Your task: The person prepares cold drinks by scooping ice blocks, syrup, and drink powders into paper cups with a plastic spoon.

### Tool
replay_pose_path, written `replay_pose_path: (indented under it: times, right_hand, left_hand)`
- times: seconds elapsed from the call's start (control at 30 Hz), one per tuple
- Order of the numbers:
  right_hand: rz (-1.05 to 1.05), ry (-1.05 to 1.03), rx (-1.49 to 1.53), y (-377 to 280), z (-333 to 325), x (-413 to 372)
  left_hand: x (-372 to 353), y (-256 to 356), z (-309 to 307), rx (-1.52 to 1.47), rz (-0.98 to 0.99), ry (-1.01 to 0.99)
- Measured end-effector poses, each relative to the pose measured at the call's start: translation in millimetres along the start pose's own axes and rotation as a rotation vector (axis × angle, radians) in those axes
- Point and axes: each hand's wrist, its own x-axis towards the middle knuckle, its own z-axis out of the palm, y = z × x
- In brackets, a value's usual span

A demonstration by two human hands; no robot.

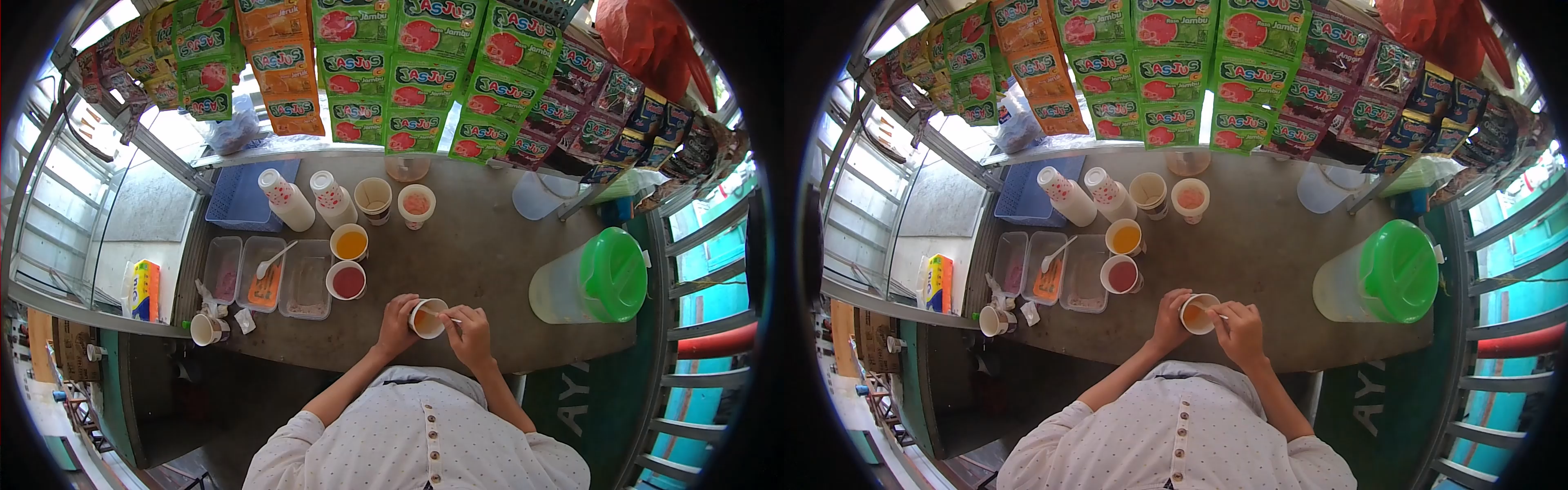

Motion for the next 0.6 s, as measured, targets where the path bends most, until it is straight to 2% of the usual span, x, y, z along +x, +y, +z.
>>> replay_pose_path:
  times: [0.3, 0.5, 0.57, 0.6]
  right_hand:
    - [0.06, -0.012, 0.092, -6, 9, -1]
    - [0.072, 0.119, 0.086, 1, 6, 5]
    - [0.098, -0.016, 0.052, 0, 1, 4]
    - [0.1, -0.015, 0.051, 1, 0, 4]
  left_hand:
    - [2, 4, -2, 0.009, -0.002, -0.009]
    - [1, 2, -1, 0.017, -0.004, -0.005]
    - [0, 1, -1, 0.024, 0.002, -0.01]
    - [-1, 2, -1, 0.022, -0.016, -0.003]
